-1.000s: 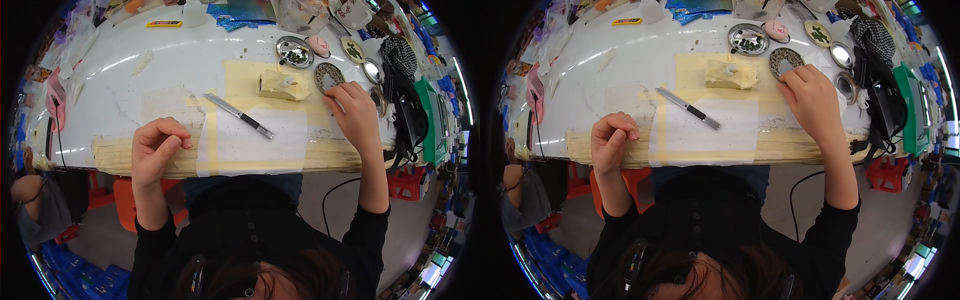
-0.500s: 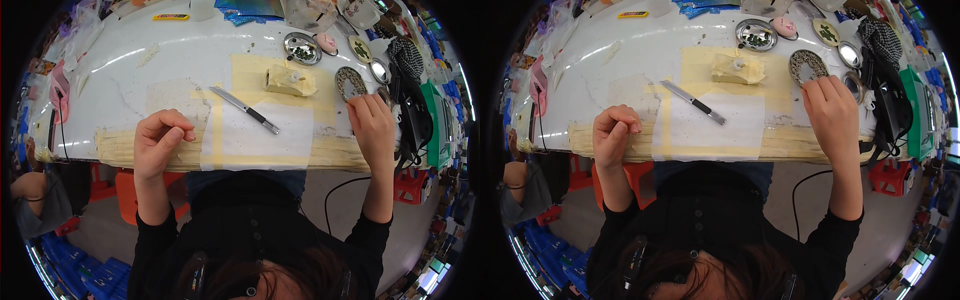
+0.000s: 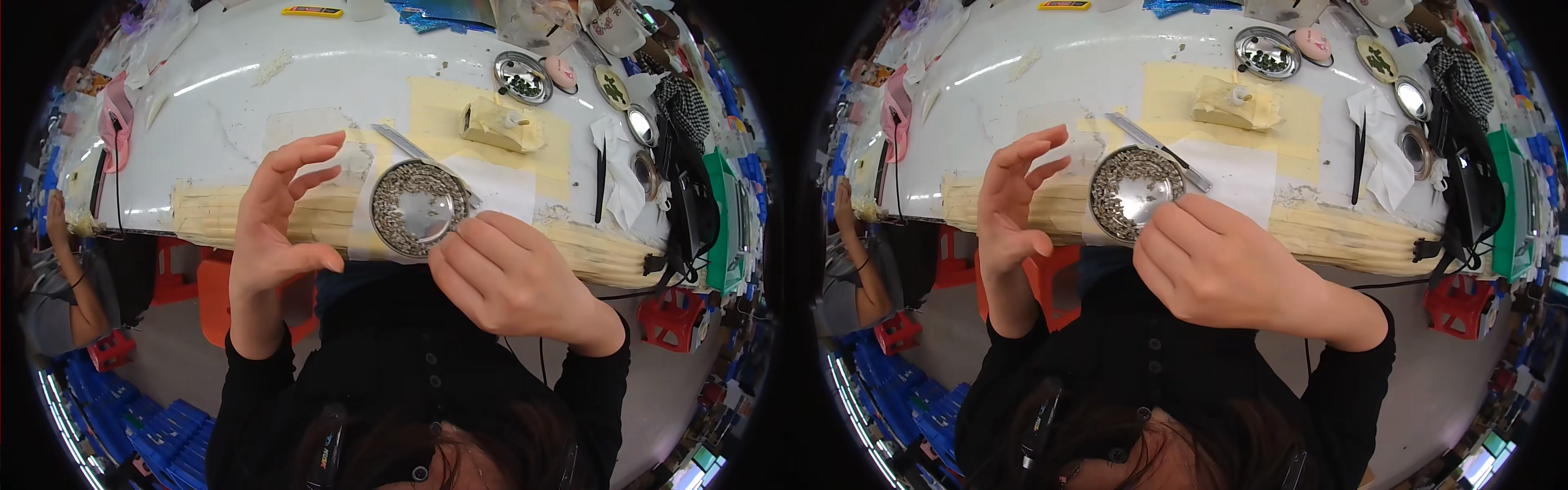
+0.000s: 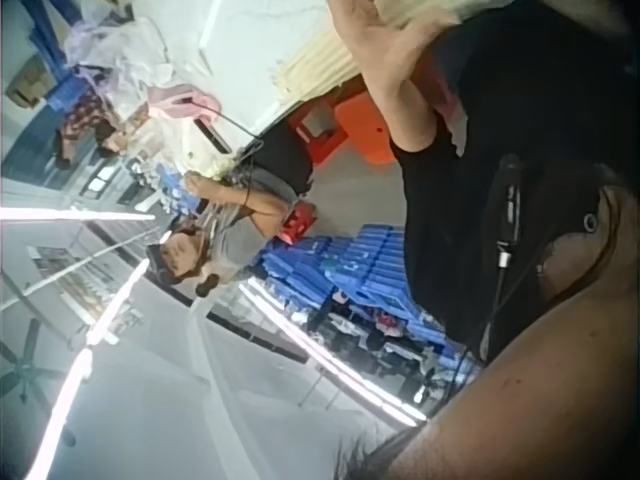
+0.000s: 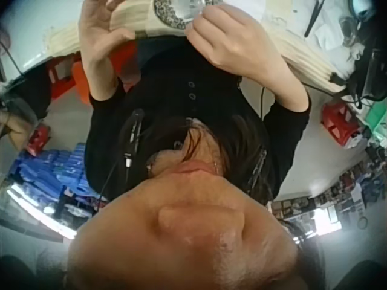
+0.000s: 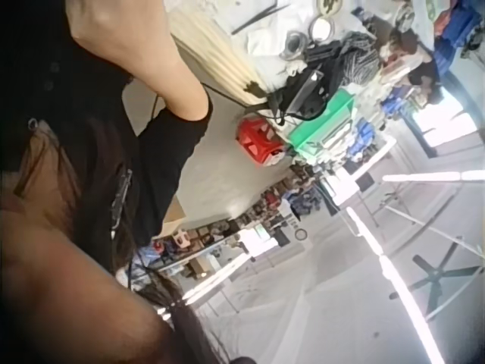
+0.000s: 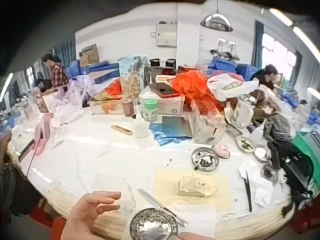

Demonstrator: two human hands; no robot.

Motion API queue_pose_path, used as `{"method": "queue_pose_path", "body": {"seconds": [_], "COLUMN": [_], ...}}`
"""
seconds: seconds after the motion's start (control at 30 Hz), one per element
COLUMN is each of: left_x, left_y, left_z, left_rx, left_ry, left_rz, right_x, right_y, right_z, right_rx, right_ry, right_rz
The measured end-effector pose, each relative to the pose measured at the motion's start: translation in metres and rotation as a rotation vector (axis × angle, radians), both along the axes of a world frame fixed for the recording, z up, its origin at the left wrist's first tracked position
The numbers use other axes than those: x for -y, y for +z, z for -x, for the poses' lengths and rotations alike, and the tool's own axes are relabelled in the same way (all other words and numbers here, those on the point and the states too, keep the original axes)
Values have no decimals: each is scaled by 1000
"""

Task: Assembling small white plastic components by hand at a workbench.

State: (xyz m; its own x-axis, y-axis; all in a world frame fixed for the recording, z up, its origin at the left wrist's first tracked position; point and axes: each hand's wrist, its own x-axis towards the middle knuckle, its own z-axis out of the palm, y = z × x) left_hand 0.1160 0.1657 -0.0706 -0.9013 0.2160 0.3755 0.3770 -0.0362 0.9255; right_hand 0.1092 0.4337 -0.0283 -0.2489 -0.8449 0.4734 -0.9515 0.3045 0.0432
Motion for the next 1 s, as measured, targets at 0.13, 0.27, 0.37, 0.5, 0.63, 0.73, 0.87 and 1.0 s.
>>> {"method": "queue_pose_path", "body": {"seconds": [0.13, 0.27, 0.37, 0.5, 0.63, 0.73, 0.87, 1.0], "left_x": [6, -2, -8, -10, -11, -11, -7, -2], "left_y": [12, 4, 3, 5, 1, 4, 0, 4], "left_z": [-6, -3, 2, 2, 2, 2, 5, 1], "left_rx": [-198, -204, -177, -120, -135, -166, -183, -182], "left_ry": [75, 103, 97, 111, 131, 188, 234, 239], "left_rz": [487, 580, 598, 649, 650, 650, 603, 616], "right_x": [32, 42, 40, 30, 14, 13, 19, 6], "right_y": [-21, -38, -41, -34, -37, -40, -46, -37], "right_z": [18, 25, 27, 26, 30, 28, 24, 22], "right_rx": [-37, -24, 14, 175, 252, 254, 267, 253], "right_ry": [64, 89, 68, -68, -388, -482, -552, -541], "right_rz": [76, 63, 71, 171, 218, 169, 181, 223]}}
